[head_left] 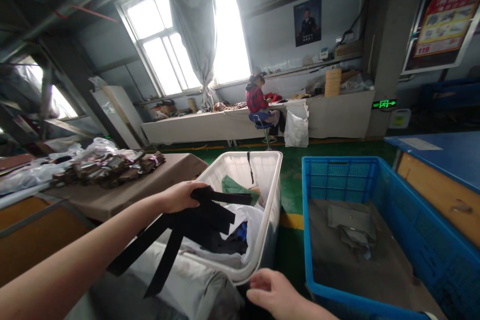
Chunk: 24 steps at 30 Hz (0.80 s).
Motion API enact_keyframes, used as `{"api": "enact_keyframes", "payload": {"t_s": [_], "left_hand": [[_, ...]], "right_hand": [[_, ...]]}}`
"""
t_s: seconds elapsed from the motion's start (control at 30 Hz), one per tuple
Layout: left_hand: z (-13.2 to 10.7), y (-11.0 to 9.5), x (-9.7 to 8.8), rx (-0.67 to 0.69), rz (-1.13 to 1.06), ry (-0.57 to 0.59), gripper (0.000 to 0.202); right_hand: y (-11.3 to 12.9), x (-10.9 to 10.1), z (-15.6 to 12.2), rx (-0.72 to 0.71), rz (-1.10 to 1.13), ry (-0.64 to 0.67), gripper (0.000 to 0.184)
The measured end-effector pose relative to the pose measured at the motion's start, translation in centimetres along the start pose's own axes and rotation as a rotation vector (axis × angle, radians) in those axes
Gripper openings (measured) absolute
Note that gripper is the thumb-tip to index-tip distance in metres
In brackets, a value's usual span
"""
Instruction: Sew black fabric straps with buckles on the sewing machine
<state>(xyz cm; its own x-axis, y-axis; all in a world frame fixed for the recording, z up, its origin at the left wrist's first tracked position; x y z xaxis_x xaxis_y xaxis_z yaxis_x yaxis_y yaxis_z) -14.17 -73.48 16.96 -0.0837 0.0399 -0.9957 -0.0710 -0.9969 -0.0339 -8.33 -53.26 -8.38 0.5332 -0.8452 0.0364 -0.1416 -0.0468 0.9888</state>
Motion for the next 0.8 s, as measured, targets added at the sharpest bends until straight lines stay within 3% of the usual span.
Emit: {"api": "enact_keyframes", "payload": {"t_s": [0.13,0.2,0.27,0.4,0.53,0.67,0.8], "left_hand": [[-0.8,-3.6,-2.8,0.071,-0.227,-0.121,0.053],[-1.4,-6.1,-3.7,0.094,-0.349,-0.196,0.052],[-2.1,-9.0,-3.9,0.104,-0.442,-0.233,0.053],[-3.7,-14.2,-1.9,0.087,-0.704,-0.203,0.060],[-4.1,-19.4,2.4,0.138,-0.936,-0.116,0.054],[-4.4,-26.4,5.3,0.449,-0.886,-0.252,0.036],[-5.7,-33.8,6.9,0.729,-0.932,-0.352,0.029]], "right_hand": [[2.2,6.2,-1.1,0.280,0.425,0.203,0.066],[4.3,7.4,-1.5,0.292,0.639,0.241,0.067],[6.5,6.7,-1.6,0.237,0.832,0.237,0.066],[9.0,-0.2,-2.7,0.028,1.048,0.035,0.070],[10.8,-7.8,-7.4,-0.290,1.142,-0.013,0.056],[10.8,-13.6,-12.3,-0.414,1.220,-0.100,0.056],[10.7,-18.7,-17.2,-0.542,1.259,-0.227,0.051]]}}
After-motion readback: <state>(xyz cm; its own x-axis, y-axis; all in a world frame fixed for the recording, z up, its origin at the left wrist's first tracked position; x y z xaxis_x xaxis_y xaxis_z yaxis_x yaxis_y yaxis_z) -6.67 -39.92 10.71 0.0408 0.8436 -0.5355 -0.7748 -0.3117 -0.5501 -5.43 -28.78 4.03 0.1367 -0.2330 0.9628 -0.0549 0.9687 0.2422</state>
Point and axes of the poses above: each hand's wrist, its own z-axis towards the middle knuckle, its own x-axis out of the palm, y = z × x, the point moved 7 cm from there along z, towards the middle knuckle, and after that the axes turned 10 degrees about -y, right-handed, at the moved point
